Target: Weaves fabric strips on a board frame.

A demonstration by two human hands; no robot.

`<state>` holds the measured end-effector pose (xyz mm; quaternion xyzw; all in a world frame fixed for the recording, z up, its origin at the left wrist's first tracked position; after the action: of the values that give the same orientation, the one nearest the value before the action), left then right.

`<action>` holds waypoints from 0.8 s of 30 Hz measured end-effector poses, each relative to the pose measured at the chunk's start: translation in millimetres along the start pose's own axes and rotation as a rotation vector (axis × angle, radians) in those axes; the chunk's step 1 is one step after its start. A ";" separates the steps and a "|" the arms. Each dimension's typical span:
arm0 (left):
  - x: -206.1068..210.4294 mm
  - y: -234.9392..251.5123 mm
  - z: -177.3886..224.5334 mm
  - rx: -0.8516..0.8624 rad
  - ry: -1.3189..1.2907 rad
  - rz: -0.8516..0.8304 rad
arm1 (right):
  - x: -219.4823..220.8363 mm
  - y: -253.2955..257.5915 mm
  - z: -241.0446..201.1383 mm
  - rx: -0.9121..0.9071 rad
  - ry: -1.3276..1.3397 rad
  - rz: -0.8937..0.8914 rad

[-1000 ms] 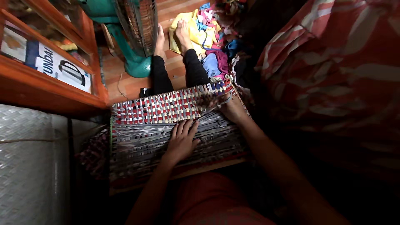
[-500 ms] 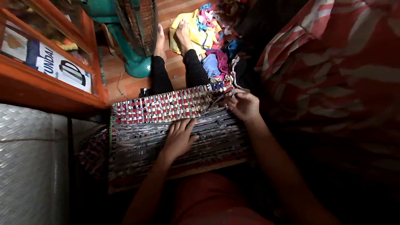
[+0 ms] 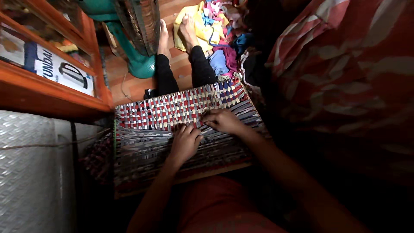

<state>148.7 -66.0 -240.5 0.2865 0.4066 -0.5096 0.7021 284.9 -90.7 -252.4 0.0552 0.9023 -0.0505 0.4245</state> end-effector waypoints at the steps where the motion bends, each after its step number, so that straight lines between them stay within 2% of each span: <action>1: -2.6 -0.9 -1.4 -0.017 -0.008 0.078 | 0.9 0.1 -0.8 0.006 -0.012 -0.019; 3: -9.6 1.1 -5.5 -0.132 -0.019 0.145 | 0.6 0.7 -1.1 0.000 -0.006 -0.034; 6: -16.2 11.9 -19.5 -0.411 -0.039 -0.001 | 1.1 0.7 -0.7 -0.029 0.001 -0.025; 8: -17.5 20.6 -29.3 -0.494 -0.061 -0.083 | 2.6 1.8 0.2 -0.010 -0.003 -0.046; 15: -9.0 37.7 -41.8 -0.541 -0.053 -0.223 | 5.6 -0.2 -0.9 -0.014 -0.046 -0.043; 19: -10.0 35.3 -40.0 -0.580 -0.050 -0.217 | 5.6 3.4 3.5 0.106 0.029 -0.109; 22: -21.7 36.1 -37.3 -0.505 -0.016 -0.042 | -19.8 7.3 6.0 0.270 0.361 -0.084; 24: -29.2 41.1 -38.7 -0.381 0.005 0.126 | -42.6 12.6 4.1 0.256 0.650 -0.002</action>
<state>172.5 -7.4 -235.3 0.1747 0.4787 -0.3779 0.7730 316.8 -81.2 -222.7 0.1204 0.9767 -0.1435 0.1046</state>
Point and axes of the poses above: each hand's wrist, its own y-axis towards the middle knuckle, its own x-axis out of the palm, z = x × y, the point moved 9 cm from there along y, towards the middle knuckle, and after that the axes turned 14 degrees about x, right-handed, at the moved point
